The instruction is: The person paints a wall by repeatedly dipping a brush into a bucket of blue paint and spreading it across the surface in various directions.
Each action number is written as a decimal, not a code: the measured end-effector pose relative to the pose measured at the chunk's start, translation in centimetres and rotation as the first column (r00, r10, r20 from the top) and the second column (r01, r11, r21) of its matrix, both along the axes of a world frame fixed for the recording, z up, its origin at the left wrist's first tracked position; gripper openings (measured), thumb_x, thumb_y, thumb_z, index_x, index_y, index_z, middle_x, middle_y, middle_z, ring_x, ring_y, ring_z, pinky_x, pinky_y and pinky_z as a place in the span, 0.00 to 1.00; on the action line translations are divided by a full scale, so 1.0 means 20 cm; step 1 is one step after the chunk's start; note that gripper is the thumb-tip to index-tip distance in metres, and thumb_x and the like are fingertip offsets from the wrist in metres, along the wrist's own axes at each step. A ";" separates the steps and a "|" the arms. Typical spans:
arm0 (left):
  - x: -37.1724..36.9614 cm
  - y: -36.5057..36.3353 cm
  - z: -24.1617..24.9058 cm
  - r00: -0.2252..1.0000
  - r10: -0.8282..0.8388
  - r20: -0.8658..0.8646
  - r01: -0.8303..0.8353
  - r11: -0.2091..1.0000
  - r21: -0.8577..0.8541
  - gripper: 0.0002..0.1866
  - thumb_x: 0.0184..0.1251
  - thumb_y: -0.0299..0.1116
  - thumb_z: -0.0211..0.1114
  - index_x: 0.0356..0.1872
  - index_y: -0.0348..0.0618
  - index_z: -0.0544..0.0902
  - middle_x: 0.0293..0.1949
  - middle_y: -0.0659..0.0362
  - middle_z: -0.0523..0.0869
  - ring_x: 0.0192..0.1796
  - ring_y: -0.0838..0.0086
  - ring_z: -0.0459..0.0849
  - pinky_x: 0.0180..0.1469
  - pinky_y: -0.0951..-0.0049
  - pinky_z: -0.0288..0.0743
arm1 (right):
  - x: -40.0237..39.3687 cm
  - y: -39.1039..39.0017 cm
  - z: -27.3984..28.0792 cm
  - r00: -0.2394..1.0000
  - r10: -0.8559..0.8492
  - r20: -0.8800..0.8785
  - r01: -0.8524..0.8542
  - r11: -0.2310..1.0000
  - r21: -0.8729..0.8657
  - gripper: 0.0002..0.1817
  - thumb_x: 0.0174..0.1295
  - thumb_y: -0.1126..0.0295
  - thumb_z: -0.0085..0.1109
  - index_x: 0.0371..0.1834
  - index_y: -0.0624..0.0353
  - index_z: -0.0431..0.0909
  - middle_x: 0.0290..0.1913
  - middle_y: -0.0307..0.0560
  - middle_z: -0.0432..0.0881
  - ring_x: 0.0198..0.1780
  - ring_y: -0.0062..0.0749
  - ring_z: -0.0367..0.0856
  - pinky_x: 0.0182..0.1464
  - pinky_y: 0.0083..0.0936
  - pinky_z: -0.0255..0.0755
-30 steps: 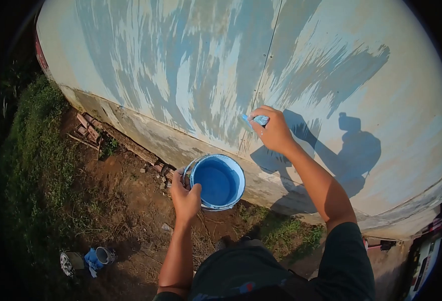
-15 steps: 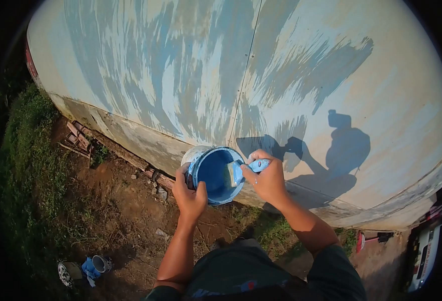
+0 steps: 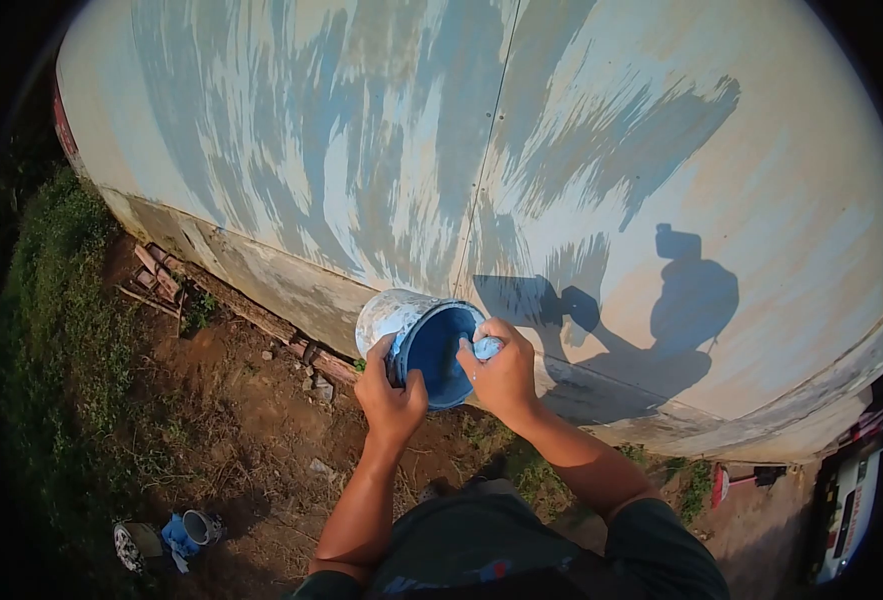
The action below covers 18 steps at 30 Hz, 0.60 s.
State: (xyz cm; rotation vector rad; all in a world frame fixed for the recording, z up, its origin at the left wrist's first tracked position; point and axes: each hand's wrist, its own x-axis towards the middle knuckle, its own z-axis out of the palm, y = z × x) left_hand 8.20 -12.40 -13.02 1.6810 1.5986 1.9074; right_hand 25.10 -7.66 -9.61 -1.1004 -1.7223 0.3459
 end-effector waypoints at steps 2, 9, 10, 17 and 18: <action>0.01 -0.01 -0.01 0.999 -0.030 0.015 0.030 0.998 -0.049 0.27 0.60 0.18 0.64 0.63 0.27 0.77 0.46 0.44 0.88 0.44 0.68 0.91 0.47 0.71 0.83 | 0.00 0.01 -0.01 1.000 -0.004 0.018 0.004 1.000 0.008 0.14 0.57 0.74 0.77 0.35 0.62 0.76 0.32 0.55 0.81 0.29 0.51 0.80 0.32 0.40 0.74; 0.05 0.01 -0.01 0.995 0.025 -0.097 -0.020 0.999 0.050 0.26 0.58 0.20 0.67 0.62 0.33 0.80 0.35 0.46 0.89 0.26 0.64 0.87 0.33 0.67 0.80 | 0.01 0.00 -0.04 1.000 -0.016 0.019 0.016 1.000 0.014 0.13 0.58 0.74 0.76 0.34 0.62 0.76 0.32 0.56 0.81 0.30 0.53 0.81 0.33 0.42 0.75; 0.06 0.00 0.01 0.995 0.010 -0.098 -0.010 1.000 -0.003 0.26 0.58 0.20 0.67 0.62 0.32 0.80 0.34 0.47 0.88 0.26 0.64 0.85 0.33 0.67 0.80 | 0.02 0.01 -0.03 1.000 -0.018 0.019 0.018 1.000 0.017 0.13 0.58 0.74 0.76 0.34 0.62 0.76 0.32 0.56 0.81 0.30 0.53 0.81 0.33 0.42 0.75; 0.10 0.14 0.13 0.936 -0.099 0.337 0.128 0.990 -0.063 0.24 0.59 0.16 0.61 0.59 0.25 0.77 0.40 0.54 0.85 0.39 0.81 0.79 0.42 0.76 0.75 | 0.30 0.04 0.21 0.996 0.051 -0.069 -0.068 0.958 -0.280 0.11 0.64 0.75 0.75 0.35 0.64 0.78 0.30 0.45 0.83 0.31 0.23 0.83 0.33 0.27 0.73; 0.11 0.16 0.13 0.935 -0.100 0.341 0.127 0.990 -0.058 0.24 0.59 0.16 0.61 0.59 0.25 0.77 0.40 0.54 0.85 0.39 0.81 0.79 0.42 0.76 0.75 | 0.34 0.04 0.26 0.987 0.075 -0.143 -0.120 0.933 -0.340 0.10 0.66 0.75 0.75 0.36 0.64 0.79 0.32 0.42 0.85 0.33 0.19 0.83 0.34 0.25 0.74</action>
